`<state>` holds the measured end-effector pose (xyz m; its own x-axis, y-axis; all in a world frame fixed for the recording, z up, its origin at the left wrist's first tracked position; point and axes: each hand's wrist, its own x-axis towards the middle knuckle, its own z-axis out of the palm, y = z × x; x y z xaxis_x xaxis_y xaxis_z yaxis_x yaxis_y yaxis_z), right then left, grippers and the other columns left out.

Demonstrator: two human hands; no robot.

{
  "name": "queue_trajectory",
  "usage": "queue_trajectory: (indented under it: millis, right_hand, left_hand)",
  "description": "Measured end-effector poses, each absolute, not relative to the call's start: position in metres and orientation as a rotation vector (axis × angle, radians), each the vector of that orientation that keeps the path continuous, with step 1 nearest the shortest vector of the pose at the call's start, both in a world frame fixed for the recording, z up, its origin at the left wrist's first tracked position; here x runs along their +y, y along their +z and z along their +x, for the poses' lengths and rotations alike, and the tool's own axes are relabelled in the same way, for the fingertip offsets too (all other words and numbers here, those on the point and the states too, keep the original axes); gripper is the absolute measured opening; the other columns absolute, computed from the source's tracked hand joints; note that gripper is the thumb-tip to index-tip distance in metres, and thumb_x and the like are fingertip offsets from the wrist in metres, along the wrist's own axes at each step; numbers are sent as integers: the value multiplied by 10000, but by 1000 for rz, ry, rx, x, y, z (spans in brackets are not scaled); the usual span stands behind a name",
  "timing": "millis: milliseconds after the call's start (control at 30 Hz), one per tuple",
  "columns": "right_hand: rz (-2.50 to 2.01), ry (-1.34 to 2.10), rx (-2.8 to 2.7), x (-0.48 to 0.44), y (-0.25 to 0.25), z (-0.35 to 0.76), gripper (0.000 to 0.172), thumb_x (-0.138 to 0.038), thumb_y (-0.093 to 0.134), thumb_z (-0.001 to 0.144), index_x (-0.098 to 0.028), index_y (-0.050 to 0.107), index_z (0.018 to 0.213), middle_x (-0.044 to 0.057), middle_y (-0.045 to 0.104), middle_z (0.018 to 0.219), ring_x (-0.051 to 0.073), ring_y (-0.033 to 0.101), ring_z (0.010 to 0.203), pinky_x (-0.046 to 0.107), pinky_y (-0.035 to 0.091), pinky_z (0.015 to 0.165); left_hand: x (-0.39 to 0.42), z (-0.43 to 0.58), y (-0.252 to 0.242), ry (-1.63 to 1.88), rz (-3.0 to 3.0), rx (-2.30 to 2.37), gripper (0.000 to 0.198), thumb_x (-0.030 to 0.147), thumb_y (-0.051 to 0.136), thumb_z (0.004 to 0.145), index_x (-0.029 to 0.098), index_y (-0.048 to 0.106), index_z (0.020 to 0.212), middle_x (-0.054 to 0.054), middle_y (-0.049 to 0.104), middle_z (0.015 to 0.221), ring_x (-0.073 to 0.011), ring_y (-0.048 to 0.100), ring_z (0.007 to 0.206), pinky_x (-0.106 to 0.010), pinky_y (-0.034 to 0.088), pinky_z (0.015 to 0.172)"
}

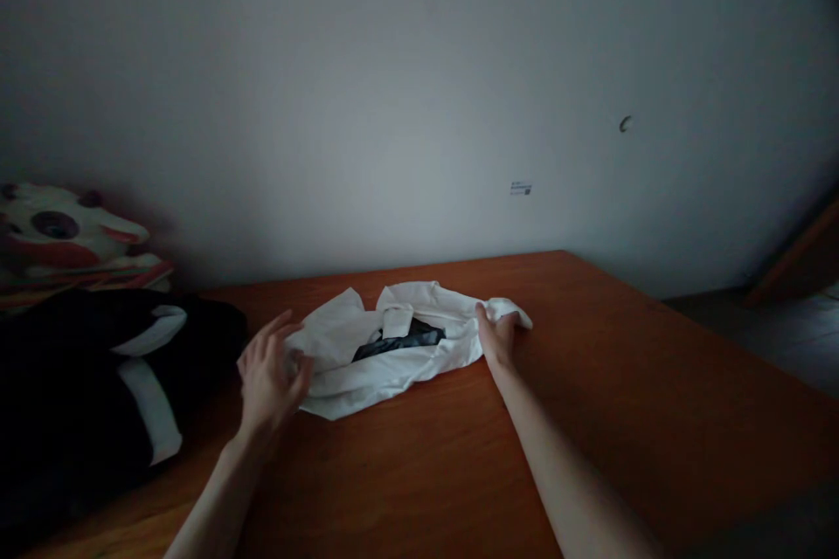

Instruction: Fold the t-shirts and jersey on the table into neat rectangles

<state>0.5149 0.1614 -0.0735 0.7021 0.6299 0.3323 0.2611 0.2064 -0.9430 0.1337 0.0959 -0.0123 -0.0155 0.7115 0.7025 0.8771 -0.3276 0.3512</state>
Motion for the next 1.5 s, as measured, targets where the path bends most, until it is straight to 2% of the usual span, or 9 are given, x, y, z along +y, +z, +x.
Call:
queue_trajectory:
  millis: [233, 400, 567, 767, 967, 1100, 1233, 1300, 1500]
  right_hand:
    - [-1510, -130, -1733, 120, -44, 457, 353, -536, 661, 831, -207, 613, 948, 108, 697, 995, 305, 608, 1030, 445, 407, 967]
    - [-1510, -41, -1984, 103, -37, 430, 733, -662, 718, 757, -196, 584, 1306, 135, 670, 1193, 331, 582, 1112, 448, 409, 963]
    - [-1601, 110, -2059, 107, -33, 435, 442, -594, 667, 862, -236, 732, 1113, 93, 709, 1084, 290, 618, 1074, 392, 416, 941]
    - [-1662, 156, -2020, 113, -28, 447, 271, -449, 584, 953, -253, 766, 1001, 66, 719, 1028, 243, 630, 1010, 341, 411, 882]
    - [-1795, -189, -1868, 115, -26, 464, 217, -267, 564, 944, -277, 759, 1038, 102, 663, 1153, 296, 533, 1106, 436, 351, 942]
    - [-1831, -240, -1764, 108, -21, 460, 257, -316, 508, 974, -254, 746, 1048, 144, 635, 1141, 315, 528, 1078, 467, 350, 932]
    - [-1966, -81, -1733, 94, -23, 434, 526, -629, 492, 928, -184, 728, 1081, 218, 631, 1095, 404, 537, 1089, 550, 351, 928]
    - [-1965, -15, -1736, 89, -28, 423, 627, -676, 606, 828, -168, 689, 1187, 236, 613, 1153, 443, 517, 1135, 596, 324, 965]
    - [-1627, 298, -2017, 99, -36, 432, 611, -274, 699, 724, -260, 610, 1328, 129, 576, 1385, 343, 493, 1291, 547, 243, 1122]
  left_hand:
    - [99, 151, -37, -516, -2361, -1772, 458, 464, 444, 927, 250, 688, 1250, -140, 606, 1418, -373, 559, 1290, -550, 468, 1024]
    - [90, 160, -15, -467, -2369, -1890, 460, 536, 451, 906, 245, 755, 1093, -106, 737, 1172, -334, 663, 1088, -448, 509, 926]
    - [86, 160, 3, -533, -2347, -2254, 471, 567, 356, 937, 284, 726, 1005, -57, 786, 973, -290, 726, 942, -350, 501, 776]
    - [89, 147, -6, -368, -2204, -2246, 422, 423, 361, 924, 252, 702, 1105, -130, 723, 1174, -322, 723, 931, -406, 502, 746]
    - [90, 142, -1, -416, -2664, -2337, 480, 502, 533, 829, 228, 679, 1194, -36, 726, 680, -269, 717, 704, -325, 510, 637]
    - [87, 155, 0, -797, -2742, -2140, 414, 563, 474, 870, 252, 746, 901, -55, 770, 863, -244, 728, 787, -334, 555, 728]
    - [88, 165, -9, -970, -2633, -1818, 430, 530, 559, 855, 238, 721, 1126, -112, 681, 1317, -296, 622, 1230, -451, 471, 1066]
    - [89, 167, -11, -963, -2696, -1767, 461, 544, 571, 856, 233, 709, 1167, -120, 641, 1382, -302, 583, 1288, -473, 431, 1116]
    - [87, 167, -3, -1209, -2673, -1910, 430, 581, 497, 893, 234, 733, 989, -99, 748, 1136, -254, 704, 1039, -376, 551, 942]
